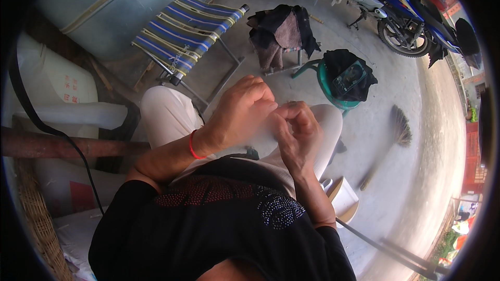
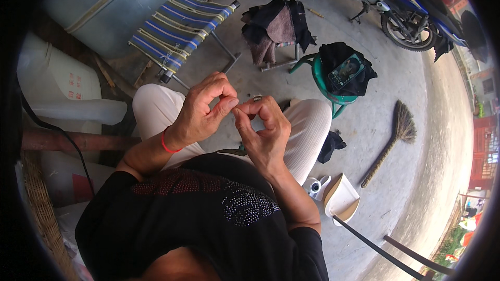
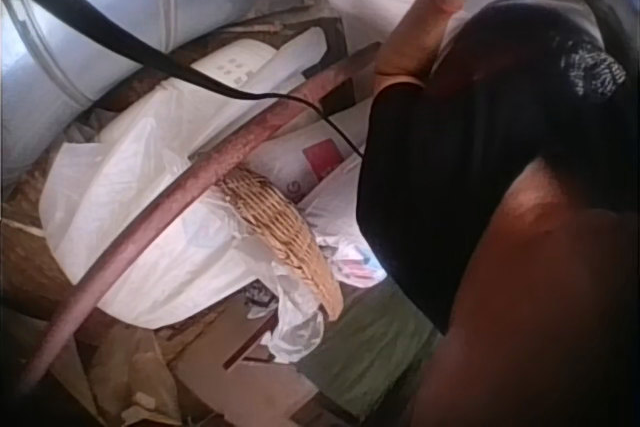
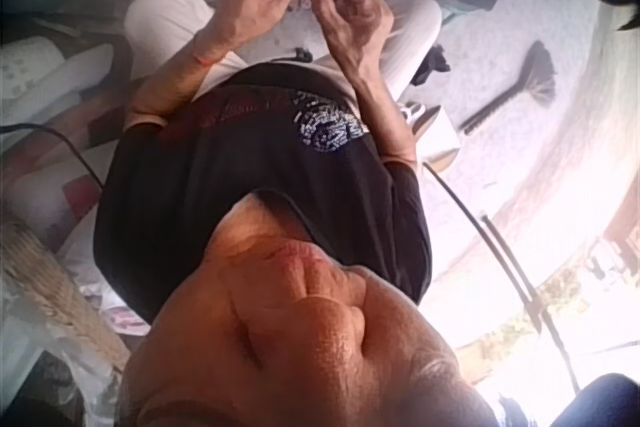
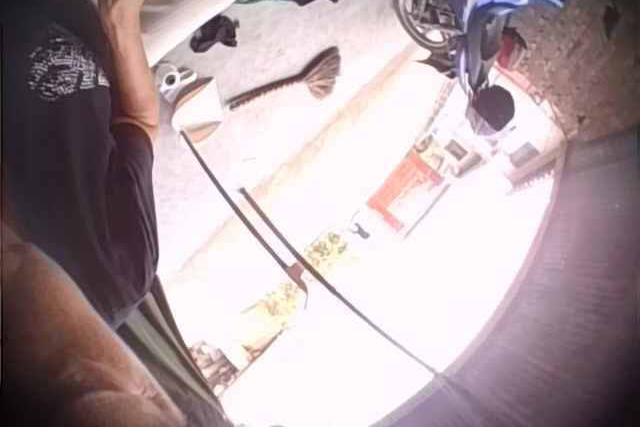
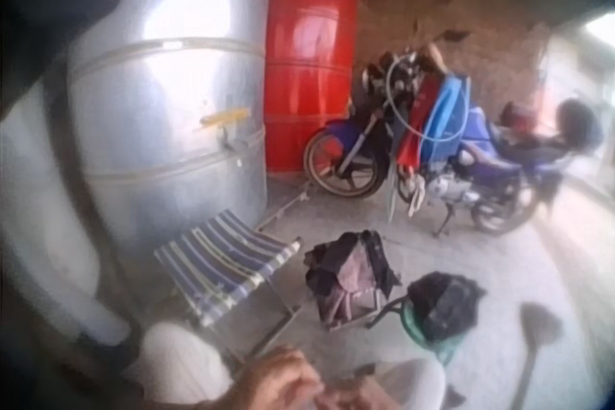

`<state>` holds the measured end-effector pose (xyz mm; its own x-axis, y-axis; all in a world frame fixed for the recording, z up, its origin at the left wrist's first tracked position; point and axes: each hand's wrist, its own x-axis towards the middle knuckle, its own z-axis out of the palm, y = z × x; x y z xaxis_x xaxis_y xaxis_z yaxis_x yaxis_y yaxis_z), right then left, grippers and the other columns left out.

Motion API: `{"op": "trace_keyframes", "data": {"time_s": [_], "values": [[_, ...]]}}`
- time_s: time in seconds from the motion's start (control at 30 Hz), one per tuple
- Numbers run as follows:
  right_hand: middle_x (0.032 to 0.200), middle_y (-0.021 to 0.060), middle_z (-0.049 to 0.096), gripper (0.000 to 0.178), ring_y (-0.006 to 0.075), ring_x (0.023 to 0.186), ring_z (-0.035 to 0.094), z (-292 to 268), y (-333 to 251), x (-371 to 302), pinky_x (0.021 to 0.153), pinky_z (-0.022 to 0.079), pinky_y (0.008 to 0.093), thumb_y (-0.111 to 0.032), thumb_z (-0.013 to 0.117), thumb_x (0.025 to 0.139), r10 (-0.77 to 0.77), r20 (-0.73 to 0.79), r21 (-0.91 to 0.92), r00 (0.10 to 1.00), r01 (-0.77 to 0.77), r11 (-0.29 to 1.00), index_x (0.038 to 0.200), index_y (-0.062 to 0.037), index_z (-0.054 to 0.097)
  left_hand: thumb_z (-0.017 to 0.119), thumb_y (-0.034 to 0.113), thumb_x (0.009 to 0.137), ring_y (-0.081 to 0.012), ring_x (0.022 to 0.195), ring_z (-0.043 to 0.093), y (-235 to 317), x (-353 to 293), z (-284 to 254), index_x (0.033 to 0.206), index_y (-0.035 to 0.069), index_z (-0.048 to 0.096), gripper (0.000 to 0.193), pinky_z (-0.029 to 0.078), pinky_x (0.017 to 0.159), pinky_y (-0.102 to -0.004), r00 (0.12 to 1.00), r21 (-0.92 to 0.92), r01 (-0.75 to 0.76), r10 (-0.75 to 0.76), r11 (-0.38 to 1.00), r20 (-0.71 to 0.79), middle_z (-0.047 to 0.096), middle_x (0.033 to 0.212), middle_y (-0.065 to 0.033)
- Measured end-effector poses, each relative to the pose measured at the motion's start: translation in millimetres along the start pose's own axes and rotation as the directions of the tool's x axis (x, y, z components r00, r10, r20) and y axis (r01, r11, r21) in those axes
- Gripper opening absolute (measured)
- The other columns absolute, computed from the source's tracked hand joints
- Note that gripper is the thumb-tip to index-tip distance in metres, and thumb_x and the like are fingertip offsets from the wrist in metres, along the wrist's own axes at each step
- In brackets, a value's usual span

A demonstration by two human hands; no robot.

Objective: The person uses a thin line to sew or repair a blue and yellow striped mesh material, handling a small component by hand and then using scissors to cut the thread.

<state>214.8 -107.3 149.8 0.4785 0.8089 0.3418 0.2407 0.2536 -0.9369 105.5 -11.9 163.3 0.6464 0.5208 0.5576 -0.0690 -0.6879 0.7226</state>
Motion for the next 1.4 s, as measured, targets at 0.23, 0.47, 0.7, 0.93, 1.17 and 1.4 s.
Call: {"op": "trace_keyframes", "data": {"time_s": [0.23,0.47,0.7,0.93,1.17,1.4], "values": [[0.073,0.0061,0.053,0.01,0.0109,0.065,0.05,-0.9,1.4,-2.8,0.058,0.041,0.0217,0.007,0.062,0.069,0.06,-0.029,0.119,0.998,-0.056,0.991,0.071,0.001,0.053,0.052,0.011,0.083,-0.0186,0.064,0.043,-3.3,-3.7,4.8,0.074,0.001,0.047,0.015,0.037,0.061,-0.0267,0.995,-0.111,0.101,-0.103,0.989,-0.015,0.045,0.069,-0.0065],[0.08,0.0052,0.052,0.007,0.0085,0.069,0.049,-6.4,-3.4,-0.2,0.061,0.042,0.0192,0.005,0.058,0.076,0.047,-0.022,0.282,0.999,-0.039,0.959,0.075,0.0018,0.052,0.065,0.008,0.073,-0.0168,0.072,0.054,-1.7,-5.0,-3.2,0.082,0.001,0.06,0.012,0.043,0.064,-0.0271,0.996,-0.041,0.001,0.003,0.999,0.087,0.059,0.076,-0.0071],[0.079,0.0051,0.052,0.007,0.008,0.068,0.049,-1.6,-3.2,-1.2,0.061,0.042,0.0191,0.003,0.058,0.078,0.04,-0.036,0.331,0.999,-0.026,0.943,0.075,0.0013,0.052,0.066,0.0,0.07,-0.0143,0.067,0.058,4.1,-10.2,3.2,0.082,0.0,0.061,0.013,0.046,0.06,-0.025,0.989,-0.181,0.139,-0.127,0.974,0.077,0.061,0.073,-0.0073],[0.078,0.0045,0.051,0.009,0.0075,0.069,0.048,-1.0,-2.3,-4.0,0.061,0.041,0.0188,0.003,0.059,0.077,0.041,-0.125,0.321,0.991,0.001,0.947,0.074,0.0006,0.051,0.06,0.003,0.078,-0.0123,0.07,0.061,7.1,-10.7,2.5,0.085,-0.004,0.058,0.011,0.049,0.063,-0.0226,0.954,-0.39,0.297,-0.258,0.872,0.149,0.062,0.075,-0.0083],[0.077,0.0043,0.051,0.01,0.0073,0.069,0.048,1.3,-6.2,-5.1,0.061,0.041,0.0189,0.004,0.06,0.076,0.07,-0.126,0.358,0.99,-0.02,0.934,0.072,0.0004,0.05,0.059,0.004,0.079,-0.0123,0.069,0.061,7.0,-11.5,3.2,0.085,-0.005,0.058,0.011,0.05,0.063,-0.0231,0.951,-0.431,0.308,-0.272,0.848,0.144,0.062,0.074,-0.0086],[0.077,0.0042,0.051,0.011,0.0074,0.068,0.048,1.4,-5.2,-5.0,0.061,0.041,0.019,0.003,0.06,0.076,0.058,-0.13,0.333,0.99,-0.012,0.943,0.071,0.0003,0.05,0.059,0.004,0.079,-0.0121,0.07,0.06,7.8,-11.4,2.6,0.085,-0.005,0.058,0.011,0.05,0.063,-0.0231,0.951,-0.479,0.31,-0.27,0.821,0.153,0.062,0.075,-0.0085]]}}
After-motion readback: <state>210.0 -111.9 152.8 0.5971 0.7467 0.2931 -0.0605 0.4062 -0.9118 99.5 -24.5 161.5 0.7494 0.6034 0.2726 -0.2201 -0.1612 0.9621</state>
